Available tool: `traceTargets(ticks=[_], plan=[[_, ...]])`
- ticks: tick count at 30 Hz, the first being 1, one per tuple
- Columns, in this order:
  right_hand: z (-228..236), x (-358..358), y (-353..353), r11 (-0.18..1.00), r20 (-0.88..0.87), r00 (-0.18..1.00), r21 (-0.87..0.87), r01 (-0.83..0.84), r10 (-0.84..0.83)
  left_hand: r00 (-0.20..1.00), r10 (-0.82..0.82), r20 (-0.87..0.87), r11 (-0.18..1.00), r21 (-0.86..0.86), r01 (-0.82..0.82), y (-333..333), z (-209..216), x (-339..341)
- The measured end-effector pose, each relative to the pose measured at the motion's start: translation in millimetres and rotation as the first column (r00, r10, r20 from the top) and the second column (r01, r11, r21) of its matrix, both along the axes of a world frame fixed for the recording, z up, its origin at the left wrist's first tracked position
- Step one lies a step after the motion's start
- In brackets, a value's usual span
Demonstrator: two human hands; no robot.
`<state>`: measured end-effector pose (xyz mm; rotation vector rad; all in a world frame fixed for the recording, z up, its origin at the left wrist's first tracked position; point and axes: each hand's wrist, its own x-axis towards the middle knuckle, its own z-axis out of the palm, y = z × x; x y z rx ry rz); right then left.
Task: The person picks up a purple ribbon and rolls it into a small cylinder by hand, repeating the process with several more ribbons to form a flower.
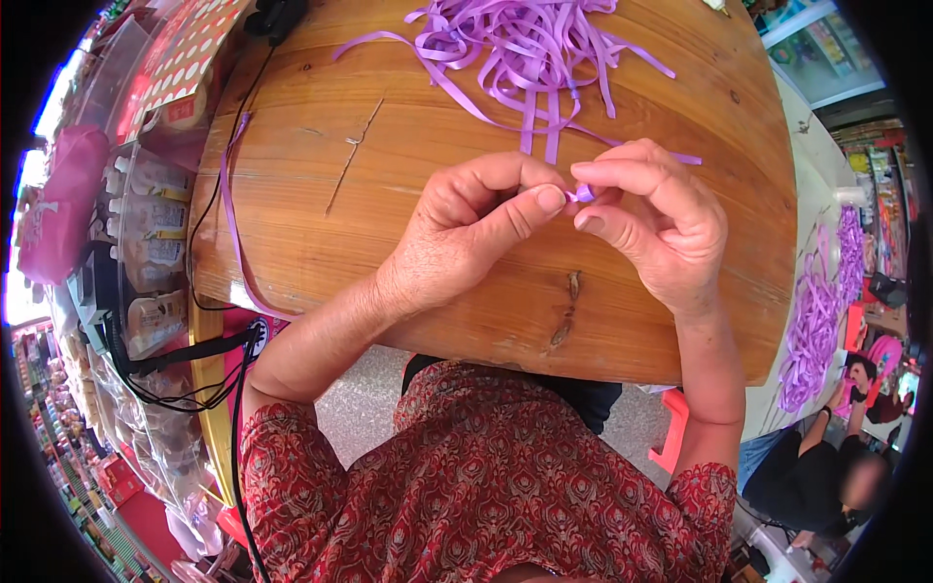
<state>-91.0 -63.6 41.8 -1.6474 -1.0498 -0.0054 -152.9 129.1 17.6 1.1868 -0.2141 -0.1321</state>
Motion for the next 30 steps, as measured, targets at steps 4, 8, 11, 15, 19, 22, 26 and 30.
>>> traceTargets(ticks=[4,8,11,15,19,22,26,30], plan=[[1.5,1.7,-1.9,1.000,0.062,0.998,-0.020,-0.004,0.005,0.997,0.022,0.071,0.999,0.043,-0.025,-4.0,-4.4,1.1],[4.9,0.3,-0.5,0.999,0.015,0.999,0.019,-0.034,0.034,0.997,0.076,0.005,0.997,0.019,-0.076,-7.7,-10.5,-0.5],[8.5,-4.5,6.0,0.998,0.152,0.988,-0.048,0.036,-0.028,0.999,0.023,0.038,0.997,-0.080,-0.020,-11.1,-13.3,1.9],[9.5,-9.5,5.3,0.993,0.079,0.995,-0.098,0.064,-0.056,0.988,-0.018,0.152,1.000,0.009,0.017,-10.1,-8.5,3.3],[-2.7,-1.3,-5.5,0.977,-0.185,0.969,0.105,0.183,-0.162,0.828,0.099,0.553,0.842,0.397,-0.365,7.4,2.0,5.9],[-11.2,17.3,-20.3,0.963,-0.258,0.951,0.162,0.214,-0.168,0.662,0.282,0.694,0.570,0.434,-0.698,42.8,6.0,8.3],[-20.0,45.2,-39.8,0.954,-0.361,0.887,-0.022,0.300,-0.287,0.440,0.155,0.884,-0.214,0.465,-0.859,122.7,1.4,7.4],[-30.1,59.5,-44.8,0.905,-0.370,0.831,-0.259,0.337,-0.415,0.588,0.238,0.773,-0.588,0.597,-0.546,183.2,-12.3,1.7]])
